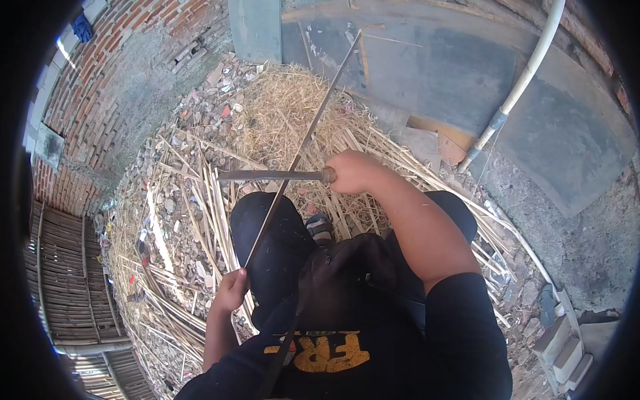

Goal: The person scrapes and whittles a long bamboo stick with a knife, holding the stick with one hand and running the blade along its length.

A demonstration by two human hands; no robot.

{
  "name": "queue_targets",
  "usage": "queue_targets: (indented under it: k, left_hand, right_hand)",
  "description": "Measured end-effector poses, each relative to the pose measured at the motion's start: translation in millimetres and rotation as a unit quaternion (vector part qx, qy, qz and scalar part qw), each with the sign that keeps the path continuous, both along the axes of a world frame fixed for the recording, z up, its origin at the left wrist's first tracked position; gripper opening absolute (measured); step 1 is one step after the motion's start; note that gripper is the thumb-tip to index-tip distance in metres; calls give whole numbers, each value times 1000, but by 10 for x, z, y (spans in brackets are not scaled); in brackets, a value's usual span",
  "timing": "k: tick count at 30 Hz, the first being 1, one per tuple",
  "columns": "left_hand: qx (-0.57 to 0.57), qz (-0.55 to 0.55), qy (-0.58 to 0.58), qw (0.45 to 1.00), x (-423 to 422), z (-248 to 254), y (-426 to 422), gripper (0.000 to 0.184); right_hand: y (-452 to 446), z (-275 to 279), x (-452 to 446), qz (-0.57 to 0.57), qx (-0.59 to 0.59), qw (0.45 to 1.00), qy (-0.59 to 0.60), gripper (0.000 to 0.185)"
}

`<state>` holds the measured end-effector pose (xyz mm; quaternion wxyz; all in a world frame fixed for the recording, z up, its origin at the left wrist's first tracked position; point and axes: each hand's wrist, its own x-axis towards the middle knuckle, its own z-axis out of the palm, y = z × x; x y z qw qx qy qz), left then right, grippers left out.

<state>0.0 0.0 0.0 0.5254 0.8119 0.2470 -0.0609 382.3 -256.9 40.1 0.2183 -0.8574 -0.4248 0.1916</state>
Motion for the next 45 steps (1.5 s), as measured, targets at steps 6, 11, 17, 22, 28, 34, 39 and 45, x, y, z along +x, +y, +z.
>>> queue_targets:
  k: [6,11,17,22,28,34,39,45]
  left_hand:
    - [74,7,-47,996,-21,-34,-152,54]
    - [169,-4,-20,985,-20,16,-212,53]
    - [230,-14,-13,973,27,139,-300,47]
    - [256,-23,-22,966,34,127,-298,45]
    - [263,-10,-34,964,30,98,-313,42]
    - [317,-7,-41,947,9,87,-407,51]
    - [330,-14,-7,944,85,198,-439,37]
    - [345,-13,-3,939,120,181,-420,35]
  right_hand:
    - [71,12,17,37,-13,999,0,25]
    - [75,-48,-11,41,6,999,-4,35]
    - [54,101,-130,31,-17,999,-33,29]
    - [74,42,-78,22,-25,999,-35,33]
    - [73,-16,96,-22,-17,999,34,35]
    - [-3,186,-83,5,-59,998,-18,37]
    - [18,51,-76,27,-38,999,-18,37]
    - [92,-167,166,-5,-26,999,37,40]
